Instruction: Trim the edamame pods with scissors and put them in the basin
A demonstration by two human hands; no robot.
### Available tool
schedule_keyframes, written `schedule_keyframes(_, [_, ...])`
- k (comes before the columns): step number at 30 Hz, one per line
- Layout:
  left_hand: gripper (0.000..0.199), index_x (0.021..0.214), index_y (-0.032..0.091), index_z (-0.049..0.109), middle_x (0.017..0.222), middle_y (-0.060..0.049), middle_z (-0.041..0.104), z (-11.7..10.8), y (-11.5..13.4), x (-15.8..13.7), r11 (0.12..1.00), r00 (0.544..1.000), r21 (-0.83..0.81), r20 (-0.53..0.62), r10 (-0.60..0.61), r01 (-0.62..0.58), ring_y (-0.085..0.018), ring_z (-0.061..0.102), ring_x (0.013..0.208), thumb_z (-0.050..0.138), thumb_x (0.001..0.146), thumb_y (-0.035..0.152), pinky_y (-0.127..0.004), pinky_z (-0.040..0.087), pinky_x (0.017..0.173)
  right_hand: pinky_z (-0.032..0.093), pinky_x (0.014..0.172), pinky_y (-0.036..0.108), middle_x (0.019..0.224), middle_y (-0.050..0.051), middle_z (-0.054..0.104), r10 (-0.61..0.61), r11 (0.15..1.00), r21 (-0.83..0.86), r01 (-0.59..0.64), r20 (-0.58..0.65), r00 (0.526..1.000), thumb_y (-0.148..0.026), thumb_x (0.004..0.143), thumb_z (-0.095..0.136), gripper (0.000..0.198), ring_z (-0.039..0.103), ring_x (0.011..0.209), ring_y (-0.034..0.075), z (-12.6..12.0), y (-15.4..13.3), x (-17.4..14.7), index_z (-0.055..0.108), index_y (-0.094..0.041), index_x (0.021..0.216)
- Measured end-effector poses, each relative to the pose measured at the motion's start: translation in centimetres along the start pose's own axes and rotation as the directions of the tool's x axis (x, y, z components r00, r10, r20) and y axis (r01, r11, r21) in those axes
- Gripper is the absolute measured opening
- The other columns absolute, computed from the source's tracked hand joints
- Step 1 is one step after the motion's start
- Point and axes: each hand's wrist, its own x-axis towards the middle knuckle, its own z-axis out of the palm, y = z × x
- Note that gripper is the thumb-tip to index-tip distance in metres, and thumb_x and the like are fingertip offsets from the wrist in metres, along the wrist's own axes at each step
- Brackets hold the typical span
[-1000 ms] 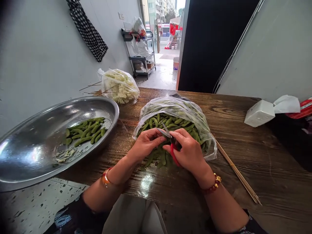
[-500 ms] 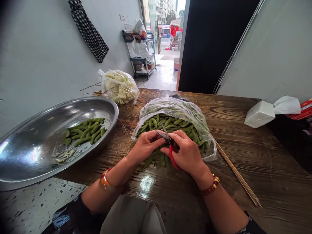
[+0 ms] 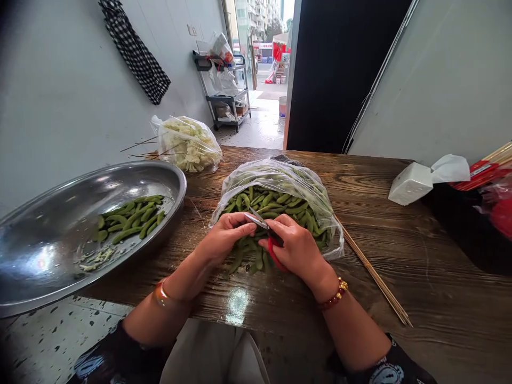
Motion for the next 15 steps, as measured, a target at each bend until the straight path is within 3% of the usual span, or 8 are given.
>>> schedule_keyframes(5, [0.024, 0.079, 0.011, 0.068, 0.069, 0.0, 0.059, -0.3, 0.1, 0.0, 0.999, 0.999, -0.034, -0.009, -0.036, 0.035, -0.007, 0.048, 0.062, 0.072, 0.075, 0.034, -0.019, 0.038, 0.059, 0.054, 0.074, 0.033, 0.089, 0.006, 0.062, -0.013, 1.0, 0.014, 0.013, -0.019, 1.0, -0.037, 0.085, 0.065, 0.032, 0.062, 0.08, 0.019, -0.1, 0.0, 0.2, 0.064, -0.02, 0.112])
schedule_keyframes(9, [0.026, 0.085, 0.012, 0.065, 0.072, 0.0, 0.06, -0.2, 0.1, 0.1, 0.994, 0.997, -0.113, -0.074, -0.009, 0.0, -0.007, 0.051, 0.058, 0.076, 0.072, 0.032, -0.018, 0.041, 0.051, 0.055, 0.075, 0.033, 0.094, 0.006, 0.063, 0.014, 0.999, 0.041, -0.01, -0.114, 0.993, -0.041, 0.084, 0.066, 0.037, 0.063, 0.082, 0.02, -0.2, 0.2, 0.3, 0.063, -0.021, 0.115])
schedule_keyframes(15, [0.031, 0.079, 0.013, 0.058, 0.077, -0.002, 0.067, -0.3, -0.1, 0.4, 0.916, 0.98, -0.4, -0.192, -0.057, -0.025, -0.012, 0.067, 0.069, 0.081, 0.065, 0.026, -0.023, 0.055, 0.068, 0.056, 0.079, 0.04, 0.105, 0.009, 0.064, 0.03, 1.0, 0.01, -0.029, -0.195, 0.98, -0.045, 0.083, 0.066, 0.043, 0.065, 0.091, 0.024, 0.1, 1.0, 0.1, 0.062, -0.022, 0.119])
